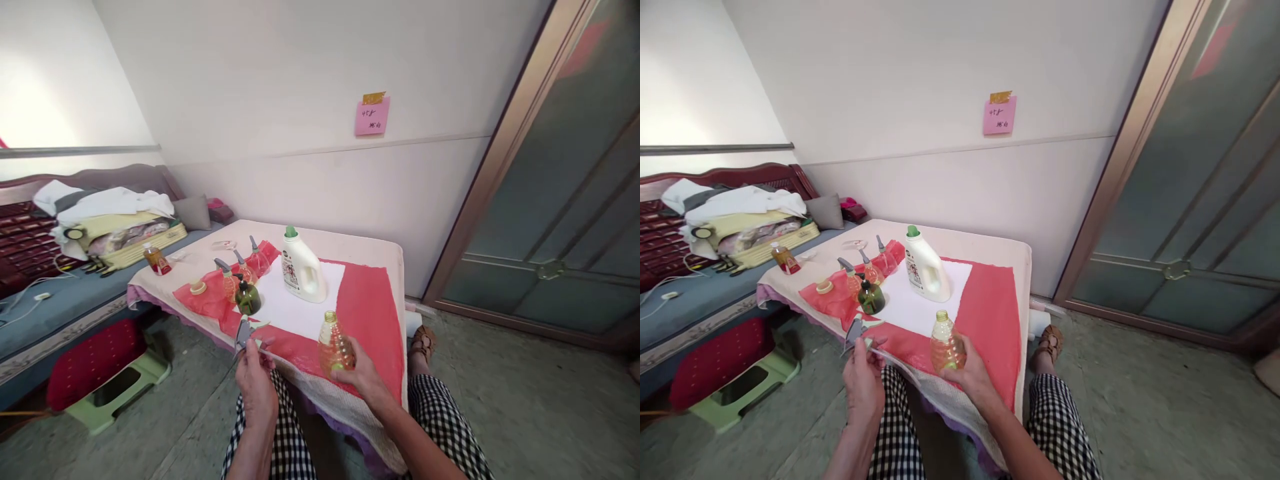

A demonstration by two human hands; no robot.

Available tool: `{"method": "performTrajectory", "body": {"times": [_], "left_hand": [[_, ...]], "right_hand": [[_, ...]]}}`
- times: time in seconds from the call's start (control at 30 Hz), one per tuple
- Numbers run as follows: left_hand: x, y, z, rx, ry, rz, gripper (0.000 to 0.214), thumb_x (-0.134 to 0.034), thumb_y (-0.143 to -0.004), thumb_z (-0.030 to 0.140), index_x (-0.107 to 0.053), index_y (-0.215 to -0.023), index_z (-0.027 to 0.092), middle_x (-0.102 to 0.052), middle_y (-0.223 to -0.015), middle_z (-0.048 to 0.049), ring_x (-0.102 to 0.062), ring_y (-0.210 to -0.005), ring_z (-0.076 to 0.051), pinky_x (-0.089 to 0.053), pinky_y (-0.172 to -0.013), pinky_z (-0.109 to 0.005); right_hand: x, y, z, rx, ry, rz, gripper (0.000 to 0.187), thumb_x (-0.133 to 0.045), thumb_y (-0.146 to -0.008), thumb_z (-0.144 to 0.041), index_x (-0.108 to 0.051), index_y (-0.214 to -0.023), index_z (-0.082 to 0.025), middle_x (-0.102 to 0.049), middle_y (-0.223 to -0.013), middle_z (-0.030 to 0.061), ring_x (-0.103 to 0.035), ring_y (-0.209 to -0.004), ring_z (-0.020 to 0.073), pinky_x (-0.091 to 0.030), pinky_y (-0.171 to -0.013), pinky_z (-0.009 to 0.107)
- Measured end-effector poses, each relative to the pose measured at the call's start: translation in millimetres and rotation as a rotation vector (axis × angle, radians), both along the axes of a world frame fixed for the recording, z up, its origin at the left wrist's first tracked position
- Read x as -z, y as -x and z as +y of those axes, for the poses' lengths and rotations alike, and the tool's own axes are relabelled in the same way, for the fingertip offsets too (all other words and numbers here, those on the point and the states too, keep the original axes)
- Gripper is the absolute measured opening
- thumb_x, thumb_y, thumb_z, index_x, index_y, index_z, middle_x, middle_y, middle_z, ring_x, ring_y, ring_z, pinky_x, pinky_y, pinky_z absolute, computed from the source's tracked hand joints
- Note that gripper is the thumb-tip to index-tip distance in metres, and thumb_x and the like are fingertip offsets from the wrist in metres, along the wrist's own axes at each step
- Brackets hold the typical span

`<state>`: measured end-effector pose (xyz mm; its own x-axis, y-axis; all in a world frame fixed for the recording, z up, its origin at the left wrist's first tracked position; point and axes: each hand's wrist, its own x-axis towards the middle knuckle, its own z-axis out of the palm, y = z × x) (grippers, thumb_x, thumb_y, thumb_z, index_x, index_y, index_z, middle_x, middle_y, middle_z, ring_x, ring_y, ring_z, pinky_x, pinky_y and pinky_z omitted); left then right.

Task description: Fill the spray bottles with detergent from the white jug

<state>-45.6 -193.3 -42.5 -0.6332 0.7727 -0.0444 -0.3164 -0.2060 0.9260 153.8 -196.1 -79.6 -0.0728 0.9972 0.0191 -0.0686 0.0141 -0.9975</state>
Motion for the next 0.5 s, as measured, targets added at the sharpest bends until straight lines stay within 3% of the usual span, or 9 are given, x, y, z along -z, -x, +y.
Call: {"method": "performTrajectory", "body": {"times": [0.23, 0.4, 0.5], "left_hand": [[12.8, 6.2, 19.5, -0.099, 0.018, 0.015, 0.043, -0.06, -0.079, 0.052, -0.063, -0.097, 0.014, -0.067, -0.085, -0.0045, -0.053, -0.059, -0.011, -0.041, -0.052, -0.023], [14.1, 12.7, 29.8, -0.115, 0.031, -0.023, 0.042, -0.06, -0.079, 0.051, -0.063, -0.101, 0.015, -0.067, -0.084, -0.0042, -0.054, -0.059, -0.011, -0.041, -0.052, -0.022], [14.0, 13.7, 38.6, -0.117, 0.027, -0.034, 0.041, -0.061, -0.079, 0.049, -0.063, -0.102, 0.016, -0.067, -0.085, -0.0045, -0.056, -0.062, -0.012, -0.042, -0.053, -0.022]], "right_hand": [[27.3, 56.2, 100.6, 0.114, -0.054, -0.261, 0.069, -0.078, -0.054, -0.027, -0.047, -0.116, -0.021, -0.057, -0.119, 0.0073, -0.054, -0.111, 0.0265, -0.041, -0.098, 0.043], [38.3, 86.9, 138.6, 0.115, -0.083, -0.389, 0.044, -0.063, -0.083, -0.041, -0.052, -0.119, -0.017, -0.056, -0.12, 0.0089, -0.055, -0.107, 0.0235, -0.043, -0.093, 0.046], [42.8, 95.5, 149.6, 0.111, -0.101, -0.434, 0.053, -0.07, -0.076, -0.042, -0.052, -0.12, -0.018, -0.058, -0.119, 0.0088, -0.055, -0.108, 0.0251, -0.043, -0.094, 0.045]]}}
